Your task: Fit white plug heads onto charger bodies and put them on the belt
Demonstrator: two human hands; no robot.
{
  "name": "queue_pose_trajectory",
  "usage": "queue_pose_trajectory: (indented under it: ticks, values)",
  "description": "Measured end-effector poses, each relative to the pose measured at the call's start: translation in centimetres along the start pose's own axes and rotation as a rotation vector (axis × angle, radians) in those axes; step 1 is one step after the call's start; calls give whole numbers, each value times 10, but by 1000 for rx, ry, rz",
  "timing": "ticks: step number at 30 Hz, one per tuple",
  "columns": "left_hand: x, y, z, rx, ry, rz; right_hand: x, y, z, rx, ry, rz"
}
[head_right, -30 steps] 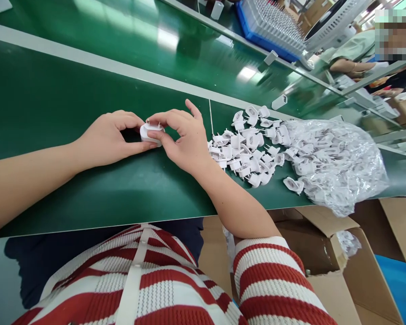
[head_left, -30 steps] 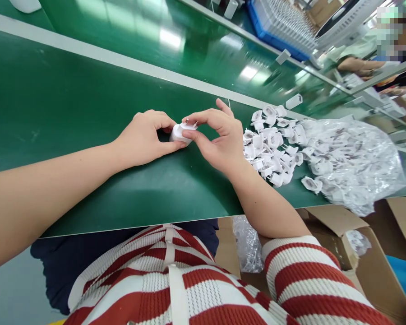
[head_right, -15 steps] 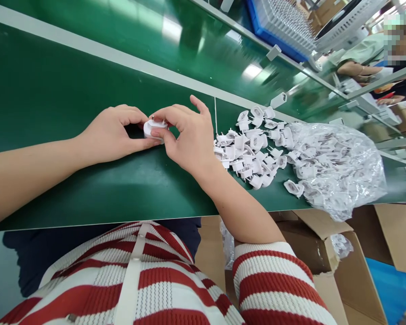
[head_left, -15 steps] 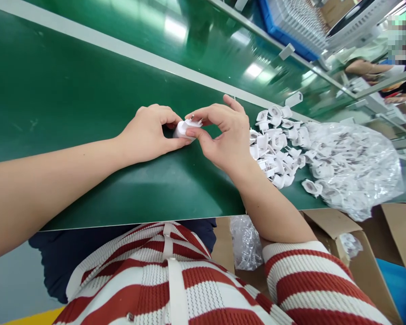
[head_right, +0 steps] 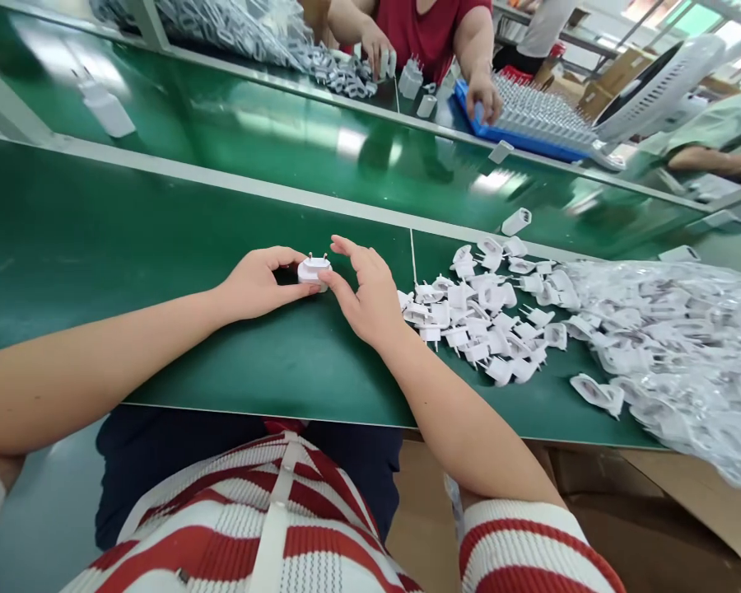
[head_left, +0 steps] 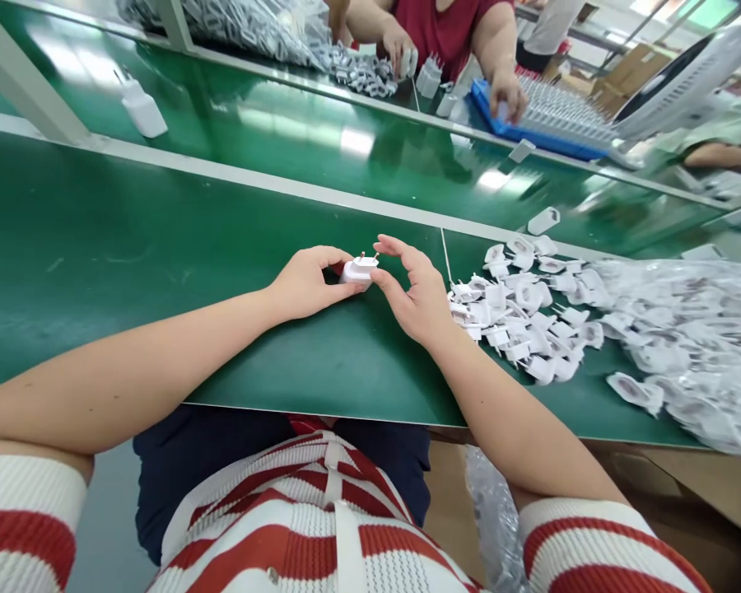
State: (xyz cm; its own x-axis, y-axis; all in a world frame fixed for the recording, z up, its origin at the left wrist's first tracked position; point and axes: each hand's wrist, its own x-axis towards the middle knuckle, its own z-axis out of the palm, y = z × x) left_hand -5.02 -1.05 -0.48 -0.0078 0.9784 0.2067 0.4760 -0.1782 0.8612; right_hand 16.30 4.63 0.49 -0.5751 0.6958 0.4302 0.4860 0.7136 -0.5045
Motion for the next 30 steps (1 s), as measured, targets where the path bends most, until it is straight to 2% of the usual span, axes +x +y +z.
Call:
queue_pose_trajectory:
  ticks: [3, 6, 8, 11, 15, 20, 23, 27, 30]
  values:
    - [18, -8, -8, 33, 119, -44, 1, 2, -7, -237, -43, 41]
    - [56, -28, -29, 169, 272, -142, 1, 2, -15, -463, -164, 156]
    - [88, -43, -47, 272, 374, -207, 2, 2, -20, -505, -254, 211]
    - [132, -63, -70, 376, 475, -233, 2, 1, -24, -526, -327, 234]
    - [167, -81, -86, 448, 542, -281, -2, -3, -19, -556, -392, 211]
    - [174, -89, -87, 436, 586, -336, -2, -4, -20, -576, -505, 214]
    - [170, -84, -86, 418, 708, -345, 0, 3, -37, -594, -499, 241]
    - [169, -79, -85, 379, 882, -370, -1, 27, -66, -609, -526, 328]
    - [169, -79, -85, 346, 973, -417, -2, 52, -74, -560, -570, 349]
